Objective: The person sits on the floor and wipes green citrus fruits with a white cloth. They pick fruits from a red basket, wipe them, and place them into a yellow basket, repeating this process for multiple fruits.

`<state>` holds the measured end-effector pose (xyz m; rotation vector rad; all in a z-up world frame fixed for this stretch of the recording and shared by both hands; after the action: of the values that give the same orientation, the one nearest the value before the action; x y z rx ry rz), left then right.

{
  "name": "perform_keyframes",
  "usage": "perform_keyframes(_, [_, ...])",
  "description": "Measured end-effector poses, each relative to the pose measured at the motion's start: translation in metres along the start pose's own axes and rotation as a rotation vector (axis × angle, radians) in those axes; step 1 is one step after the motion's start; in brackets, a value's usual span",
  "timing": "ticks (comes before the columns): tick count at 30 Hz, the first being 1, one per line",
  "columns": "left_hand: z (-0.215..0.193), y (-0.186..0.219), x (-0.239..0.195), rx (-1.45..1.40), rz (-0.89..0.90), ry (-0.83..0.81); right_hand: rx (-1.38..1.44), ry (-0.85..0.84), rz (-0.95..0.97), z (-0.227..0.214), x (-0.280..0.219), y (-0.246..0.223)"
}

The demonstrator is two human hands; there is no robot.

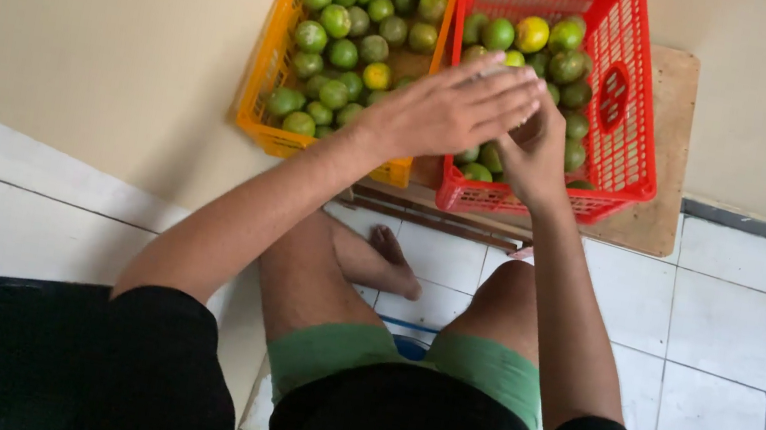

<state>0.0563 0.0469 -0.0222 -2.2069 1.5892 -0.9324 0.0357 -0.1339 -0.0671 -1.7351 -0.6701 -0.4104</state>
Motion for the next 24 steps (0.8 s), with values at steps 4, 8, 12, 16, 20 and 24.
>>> perform_keyframes(4, [0.024,-0.007,-0.001,-0.024,0.199,0.126,-0.166,0.023,-0.036,0.000,0.001,-0.001])
perform_keyframes(8, [0.020,-0.013,0.001,-0.065,0.172,0.102,-0.024,0.043,0.014,-0.001,-0.003,0.008])
perform_keyframes(12, [0.020,-0.011,0.004,-0.130,0.328,0.222,-0.194,0.044,-0.040,-0.003,-0.002,0.000])
perform_keyframes(16, [0.000,-0.017,0.003,-0.064,0.156,0.050,0.073,0.033,0.001,-0.001,-0.005,-0.003])
perform_keyframes(20, [0.003,-0.018,0.006,-0.590,0.032,-0.115,0.123,0.008,-0.024,0.001,0.001,-0.017])
perform_keyframes(24, [0.002,-0.025,0.003,-0.452,0.041,-0.153,0.025,0.012,0.009,0.001,0.004,-0.022])
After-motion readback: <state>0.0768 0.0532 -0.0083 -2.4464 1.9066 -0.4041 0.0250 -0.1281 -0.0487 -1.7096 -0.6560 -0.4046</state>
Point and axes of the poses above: each hand's wrist, its own x-axis towards the middle knuckle, its own z-axis out of the palm, y = z × x, the point moved 1 cm from there along x, towards the middle knuckle, and after that the axes turned 12 degrees about -x, right-handed, at the moved point
